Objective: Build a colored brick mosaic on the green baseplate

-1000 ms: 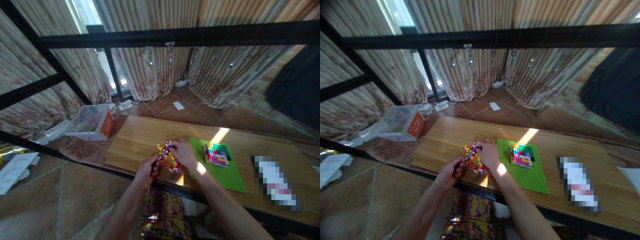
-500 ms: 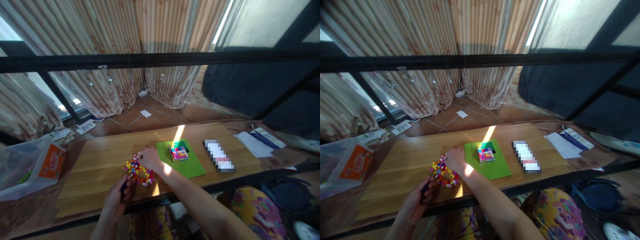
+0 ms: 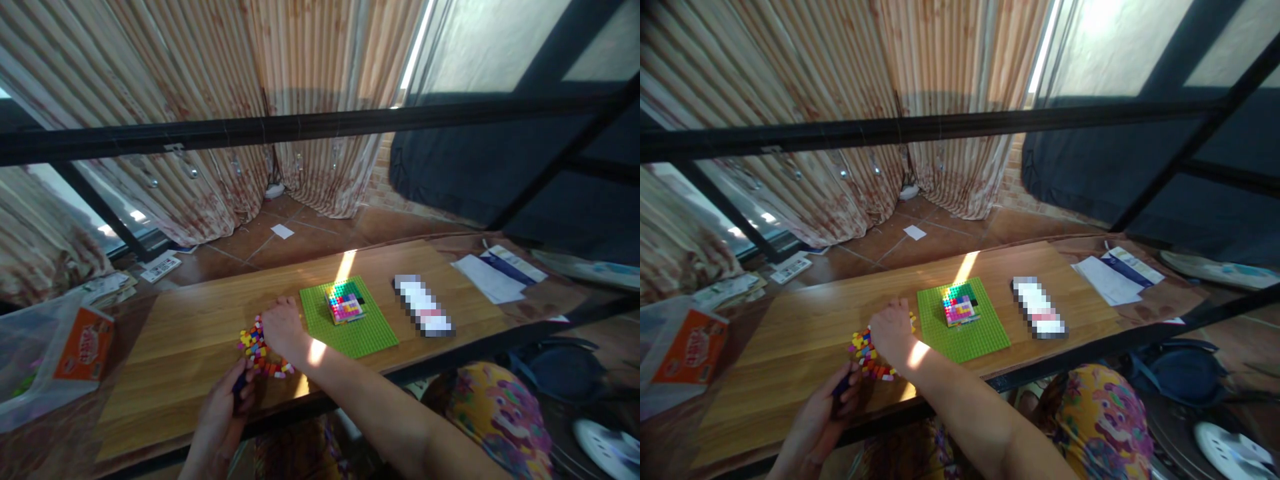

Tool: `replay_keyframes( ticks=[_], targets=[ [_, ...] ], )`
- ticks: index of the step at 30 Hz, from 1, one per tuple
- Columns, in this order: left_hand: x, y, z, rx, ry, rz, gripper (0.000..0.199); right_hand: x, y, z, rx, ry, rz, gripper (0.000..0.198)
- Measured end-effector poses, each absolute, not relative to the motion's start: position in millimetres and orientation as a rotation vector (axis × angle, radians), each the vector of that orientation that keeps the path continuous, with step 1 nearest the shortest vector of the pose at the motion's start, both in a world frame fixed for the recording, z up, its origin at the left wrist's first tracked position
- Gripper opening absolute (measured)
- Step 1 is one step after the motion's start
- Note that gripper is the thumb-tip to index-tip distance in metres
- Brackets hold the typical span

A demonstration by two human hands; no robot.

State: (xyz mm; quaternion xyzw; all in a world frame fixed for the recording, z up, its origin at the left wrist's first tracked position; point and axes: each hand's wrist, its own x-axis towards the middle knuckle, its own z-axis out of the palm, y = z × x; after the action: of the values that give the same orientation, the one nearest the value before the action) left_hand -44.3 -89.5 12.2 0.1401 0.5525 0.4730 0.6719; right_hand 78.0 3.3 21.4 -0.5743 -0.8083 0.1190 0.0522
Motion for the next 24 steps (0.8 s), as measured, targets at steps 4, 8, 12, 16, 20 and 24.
replay_keyframes(
  ticks=[4, 8, 12, 16, 20, 24],
  targets=[
    [-44.6, -89.9, 9.3, 0.332, 1.263, 1.071, 0.027, 75.0, 2.7, 24.4, -1.670, -2.547, 0.336, 0.026],
    [-44.6, -91.2, 6.6, 0.355, 1.270, 1.074, 0.031, 74.6, 1.9, 24.7, -1.641, -2.592, 0.308, 0.025],
    [-44.9, -92.2, 7.3, 0.372, 1.253, 1.062, 0.033, 74.8, 2.5, 20.0, -1.636, -2.594, 0.278, 0.030],
    [-46.0, -91.2, 7.7, 0.392, 1.249, 1.075, 0.035, 80.5, 5.1, 16.4, -1.618, -2.586, 0.259, 0.027],
    [-44.3, -89.9, 6.9, 0.429, 1.216, 1.078, 0.037, 94.2, -2.1, 19.2, -1.519, -2.577, 0.265, 0.026],
    [-38.1, -85.2, 8.8, 0.471, 1.206, 1.144, 0.040, 107.9, -16.8, 19.2, -1.318, -2.515, 0.365, 0.023]
  ],
)
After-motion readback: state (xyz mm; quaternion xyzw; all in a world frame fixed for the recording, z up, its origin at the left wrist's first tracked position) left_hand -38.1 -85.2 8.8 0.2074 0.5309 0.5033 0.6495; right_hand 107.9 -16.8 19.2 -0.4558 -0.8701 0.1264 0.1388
